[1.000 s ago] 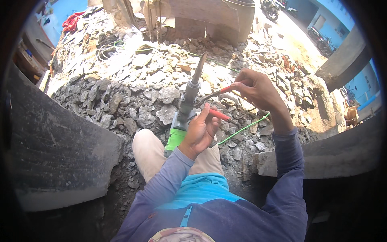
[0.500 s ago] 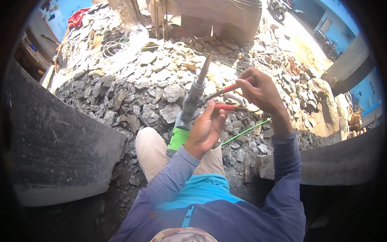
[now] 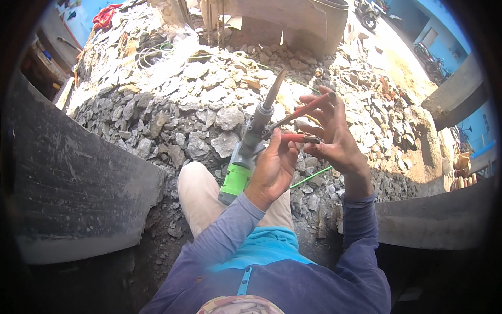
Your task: The person sits on the ground and uses pliers to adjust a component on a green and black power tool. They repeatedly open and close the pliers to tighten or loosen a part near the tool's handle.
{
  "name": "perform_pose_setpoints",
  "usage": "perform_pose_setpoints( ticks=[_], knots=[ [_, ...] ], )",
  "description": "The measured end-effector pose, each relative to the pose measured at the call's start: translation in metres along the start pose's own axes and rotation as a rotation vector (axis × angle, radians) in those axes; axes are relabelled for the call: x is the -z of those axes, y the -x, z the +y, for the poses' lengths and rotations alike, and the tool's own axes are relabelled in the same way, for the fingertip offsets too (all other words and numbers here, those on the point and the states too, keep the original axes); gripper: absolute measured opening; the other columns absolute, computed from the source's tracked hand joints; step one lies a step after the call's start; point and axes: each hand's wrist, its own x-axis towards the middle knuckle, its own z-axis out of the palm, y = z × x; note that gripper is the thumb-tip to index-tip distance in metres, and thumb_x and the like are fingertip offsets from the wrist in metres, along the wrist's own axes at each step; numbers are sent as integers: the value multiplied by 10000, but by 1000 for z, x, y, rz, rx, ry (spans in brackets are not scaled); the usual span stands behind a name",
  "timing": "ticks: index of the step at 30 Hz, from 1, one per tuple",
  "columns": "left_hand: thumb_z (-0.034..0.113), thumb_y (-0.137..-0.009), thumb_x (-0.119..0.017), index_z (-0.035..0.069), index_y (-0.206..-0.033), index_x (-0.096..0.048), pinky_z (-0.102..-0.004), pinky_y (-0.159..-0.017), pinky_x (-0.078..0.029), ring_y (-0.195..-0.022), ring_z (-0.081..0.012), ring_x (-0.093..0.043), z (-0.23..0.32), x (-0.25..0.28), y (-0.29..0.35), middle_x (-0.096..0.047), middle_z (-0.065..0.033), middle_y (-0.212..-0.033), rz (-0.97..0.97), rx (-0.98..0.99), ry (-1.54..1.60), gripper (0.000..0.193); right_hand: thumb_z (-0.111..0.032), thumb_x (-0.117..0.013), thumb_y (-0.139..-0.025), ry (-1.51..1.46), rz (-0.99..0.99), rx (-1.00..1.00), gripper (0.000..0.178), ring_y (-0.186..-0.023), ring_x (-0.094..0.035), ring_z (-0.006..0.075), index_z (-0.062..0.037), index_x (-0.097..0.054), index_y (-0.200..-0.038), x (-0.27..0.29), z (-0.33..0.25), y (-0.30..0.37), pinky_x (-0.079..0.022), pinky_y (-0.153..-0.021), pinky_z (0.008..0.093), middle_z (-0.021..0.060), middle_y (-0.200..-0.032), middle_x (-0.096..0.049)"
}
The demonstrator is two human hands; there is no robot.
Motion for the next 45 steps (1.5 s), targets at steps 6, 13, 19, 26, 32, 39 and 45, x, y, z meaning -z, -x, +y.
perform_pose_setpoints(
  ticks=[6,13,19,26,32,39,45],
  knots=[
    [479,-1165,-536,30,-1214,-654,-262,-746,-585,-829,-117,-675,16,13,26,-660,-49,-993,13,-58,-513,467,-366,-1004,-797,94,142,104,1211,-1408,-589,361,4,-216,-1639,-22,3,8,-524,-1184,522,234,-1505,-518],
    [135,-982,-798,70,-1371,-632,-388,-673,-548,-769,-256,-684,20,3,28,-668,-105,-943,13,-1027,-1584,428,-266,-977,-849,160,376,63,1017,-1326,-647,318,42,-290,-1533,-53,3,17,-571,-1139,482,221,-1416,-555],
    [65,-1035,-746,28,-1211,-696,-359,-679,-582,-838,-206,-777,66,8,17,-762,-112,-1005,-10,-1026,-1714,187,-151,-764,-1043,217,342,179,483,-1166,-733,249,14,-474,-1392,-61,4,25,-620,-1008,411,179,-1263,-682],
    [52,-1040,-752,28,-1145,-673,-292,-651,-542,-744,-104,-664,70,17,20,-737,-68,-1003,-97,-861,-1452,133,-174,-526,-1170,171,313,176,222,-1022,-790,237,17,-600,-1257,-28,2,-9,-642,-929,385,178,-1127,-778],
    [85,-1092,-698,20,-1107,-634,-241,-618,-502,-700,-74,-611,84,23,18,-726,-64,-1134,-106,-821,-1314,93,-159,-567,-1149,210,253,173,203,-1041,-799,233,31,-608,-1209,-11,2,-32,-657,-951,394,163,-1107,-794],
    [92,-1105,-683,5,-1117,-629,-239,-617,-486,-708,-61,-600,86,18,12,-712,-51,-1126,-112,-759,-1327,103,-140,-541,-1157,197,219,156,180,-1003,-798,242,35,-583,-1163,-3,20,-41,-681,-912,393,173,-1107,-762],
    [78,-1106,-676,11,-1111,-636,-240,-614,-483,-708,-60,-598,82,9,10,-709,-40,-1091,-119,-745,-1367,78,-155,-542,-1163,214,255,187,197,-985,-800,244,36,-583,-1185,-5,19,-33,-694,-891,392,168,-1096,-753]
  ],
)
